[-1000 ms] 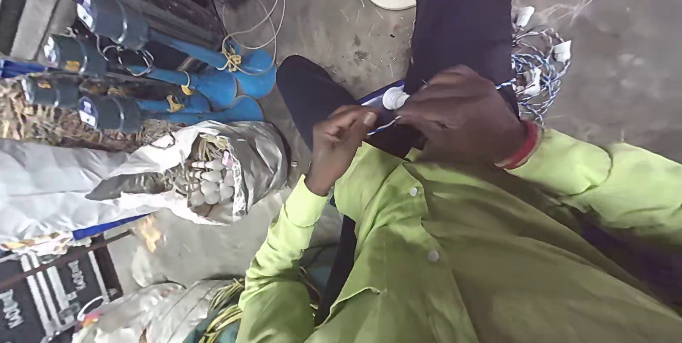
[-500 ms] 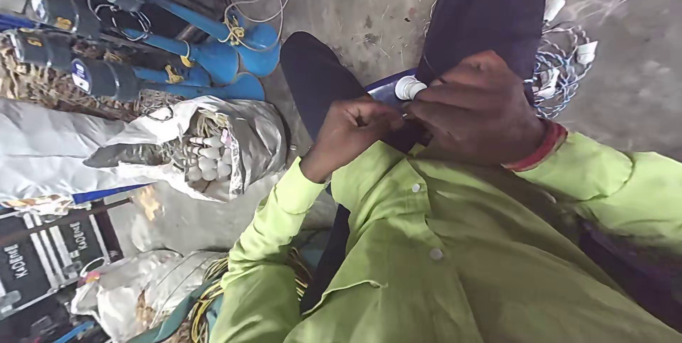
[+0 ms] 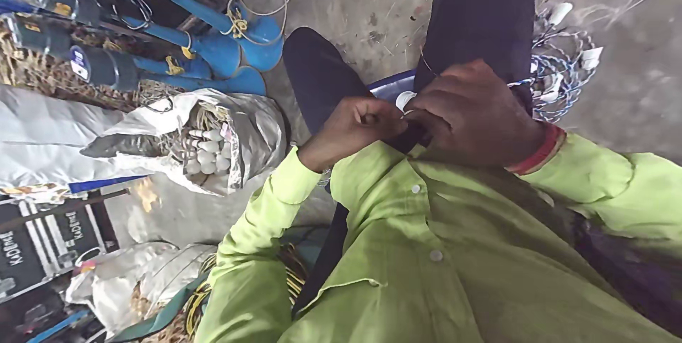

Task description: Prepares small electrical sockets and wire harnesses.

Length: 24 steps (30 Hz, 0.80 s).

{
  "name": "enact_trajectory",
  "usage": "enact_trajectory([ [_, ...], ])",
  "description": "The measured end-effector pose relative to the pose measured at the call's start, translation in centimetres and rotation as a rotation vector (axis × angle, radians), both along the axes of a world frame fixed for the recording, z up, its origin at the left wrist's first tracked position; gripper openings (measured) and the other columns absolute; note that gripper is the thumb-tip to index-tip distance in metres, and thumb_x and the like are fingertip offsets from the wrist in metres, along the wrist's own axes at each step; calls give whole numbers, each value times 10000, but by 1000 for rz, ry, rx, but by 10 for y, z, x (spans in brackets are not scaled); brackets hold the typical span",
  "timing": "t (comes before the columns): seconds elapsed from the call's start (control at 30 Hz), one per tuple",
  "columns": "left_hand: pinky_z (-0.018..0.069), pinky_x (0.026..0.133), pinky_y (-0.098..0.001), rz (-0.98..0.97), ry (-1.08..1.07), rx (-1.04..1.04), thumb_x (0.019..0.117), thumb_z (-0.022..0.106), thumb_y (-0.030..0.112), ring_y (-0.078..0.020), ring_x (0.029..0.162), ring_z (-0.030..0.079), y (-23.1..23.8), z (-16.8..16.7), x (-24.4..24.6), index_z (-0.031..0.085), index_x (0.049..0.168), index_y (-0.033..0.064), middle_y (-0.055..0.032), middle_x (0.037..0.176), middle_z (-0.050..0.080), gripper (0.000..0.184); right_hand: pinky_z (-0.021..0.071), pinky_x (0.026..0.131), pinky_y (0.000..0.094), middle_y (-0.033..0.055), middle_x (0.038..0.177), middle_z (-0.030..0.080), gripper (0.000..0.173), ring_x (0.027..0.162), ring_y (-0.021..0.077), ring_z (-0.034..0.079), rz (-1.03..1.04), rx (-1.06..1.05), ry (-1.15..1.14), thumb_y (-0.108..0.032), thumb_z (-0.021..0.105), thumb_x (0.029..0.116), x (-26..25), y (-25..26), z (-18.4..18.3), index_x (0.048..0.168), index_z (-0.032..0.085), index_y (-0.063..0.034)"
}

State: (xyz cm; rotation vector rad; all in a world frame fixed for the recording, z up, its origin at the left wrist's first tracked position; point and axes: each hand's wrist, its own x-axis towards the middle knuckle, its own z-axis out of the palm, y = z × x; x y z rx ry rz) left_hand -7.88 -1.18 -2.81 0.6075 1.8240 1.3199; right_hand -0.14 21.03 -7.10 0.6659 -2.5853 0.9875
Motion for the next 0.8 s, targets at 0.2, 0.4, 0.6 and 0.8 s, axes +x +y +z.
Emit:
enact_trajectory([
  [0.2, 506, 594, -193, 107, 17, 24, 917, 706, 30, -7, 640, 588, 0, -9, 6, 743, 938, 2, 22, 752, 686, 51, 502, 869, 528, 132, 942, 732, 230, 937, 340, 678, 91, -39, -7, -172, 560, 1036, -4, 5, 0, 1040, 753, -47],
  [0.4, 575, 701, -339, 52, 881, -177, 902, 728, 186, -149, 812, 690, 4, -16, 18, 770, 893, 92, -45, 867, 721, 103, 534, 774, 479, 116, 825, 713, 272, 836, 312, 690, 190, -20, -128, -208, 541, 1014, -15, 9, 5, 931, 740, -42],
  [0.6, 540, 667, -382, 99, 1397, -57, 931, 702, 183, -273, 816, 670, -2, -31, 33, 766, 914, 53, -122, 871, 713, 145, 546, 676, 234, -26, 849, 715, 173, 757, 33, 654, 187, -193, -467, -217, 631, 936, -13, 18, 10, 948, 781, -133],
  [0.8, 573, 761, -304, 306, 1239, 54, 903, 738, 114, -209, 851, 682, 8, -37, 39, 777, 917, 17, -127, 890, 715, 105, 538, 659, 270, -7, 789, 708, 148, 712, 69, 646, -47, -228, -468, -252, 728, 893, -3, 1, 20, 889, 782, -114],
])
